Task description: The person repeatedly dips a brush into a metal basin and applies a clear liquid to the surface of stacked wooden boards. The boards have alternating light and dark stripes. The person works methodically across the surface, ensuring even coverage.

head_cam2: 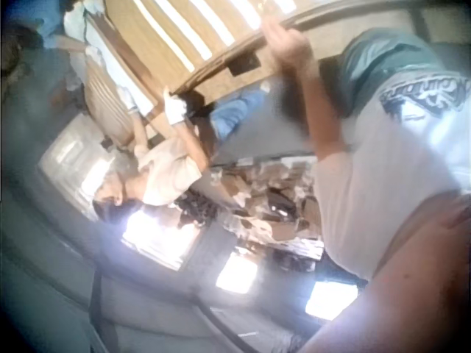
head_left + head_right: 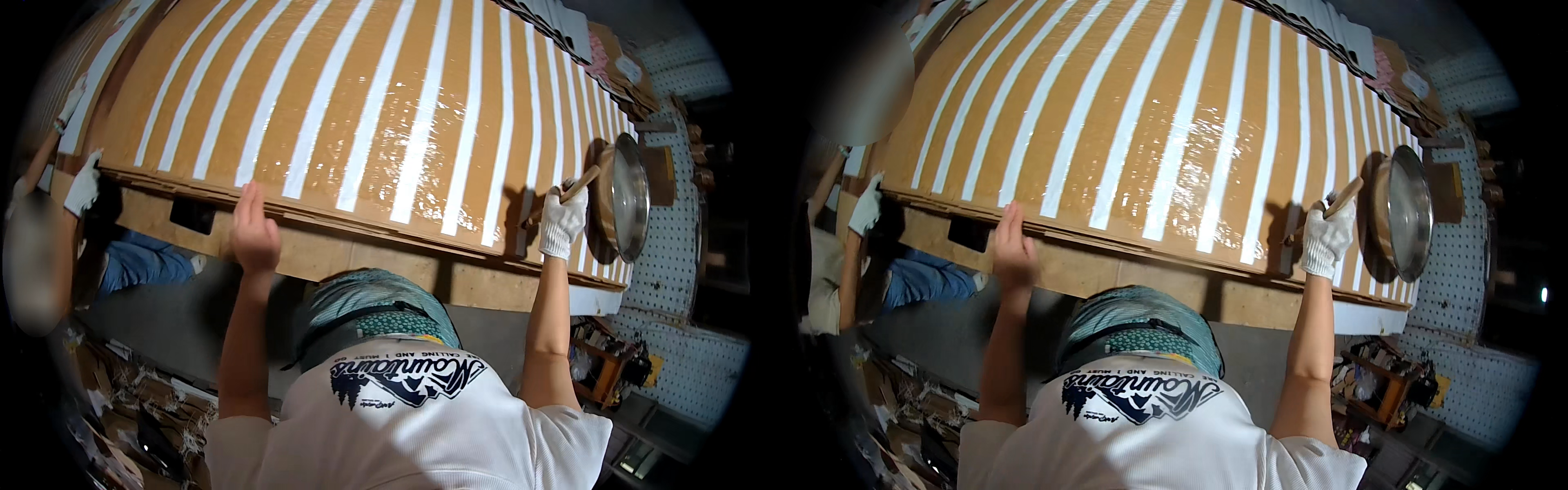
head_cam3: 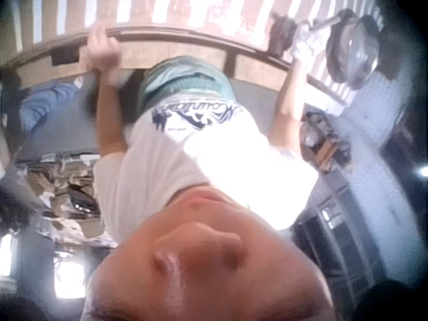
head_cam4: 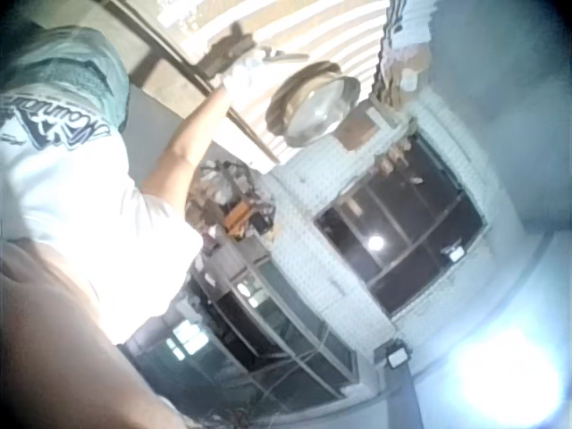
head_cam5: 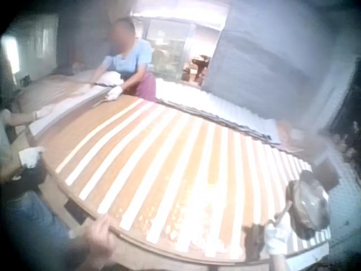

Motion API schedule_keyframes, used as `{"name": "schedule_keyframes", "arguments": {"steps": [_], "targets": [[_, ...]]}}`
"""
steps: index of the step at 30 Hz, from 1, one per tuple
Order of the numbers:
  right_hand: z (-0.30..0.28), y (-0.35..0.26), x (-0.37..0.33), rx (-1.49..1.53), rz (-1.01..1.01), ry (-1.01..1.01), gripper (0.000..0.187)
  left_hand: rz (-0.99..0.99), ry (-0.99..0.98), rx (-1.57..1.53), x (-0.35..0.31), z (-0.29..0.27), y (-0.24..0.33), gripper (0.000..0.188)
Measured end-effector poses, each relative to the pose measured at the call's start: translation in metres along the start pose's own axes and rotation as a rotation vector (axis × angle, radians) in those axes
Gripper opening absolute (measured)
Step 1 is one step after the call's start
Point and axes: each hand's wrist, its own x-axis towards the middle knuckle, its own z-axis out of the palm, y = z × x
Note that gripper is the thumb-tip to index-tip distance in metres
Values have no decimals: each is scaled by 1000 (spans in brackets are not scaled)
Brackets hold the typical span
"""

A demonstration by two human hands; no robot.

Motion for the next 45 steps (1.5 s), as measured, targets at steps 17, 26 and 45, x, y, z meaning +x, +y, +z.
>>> {"name": "schedule_keyframes", "arguments": {"steps": [17,26,45], "targets": [[81,-310,-126,940,-609,-437,23,-4,21,117,-5,12,-5,46],[47,-119,-69,978,-497,-317,29,-92,-18,156,1,8,23,36],[-20,241,21,760,-228,-252,32,-575,-856,420,67,3,37,123]]}}
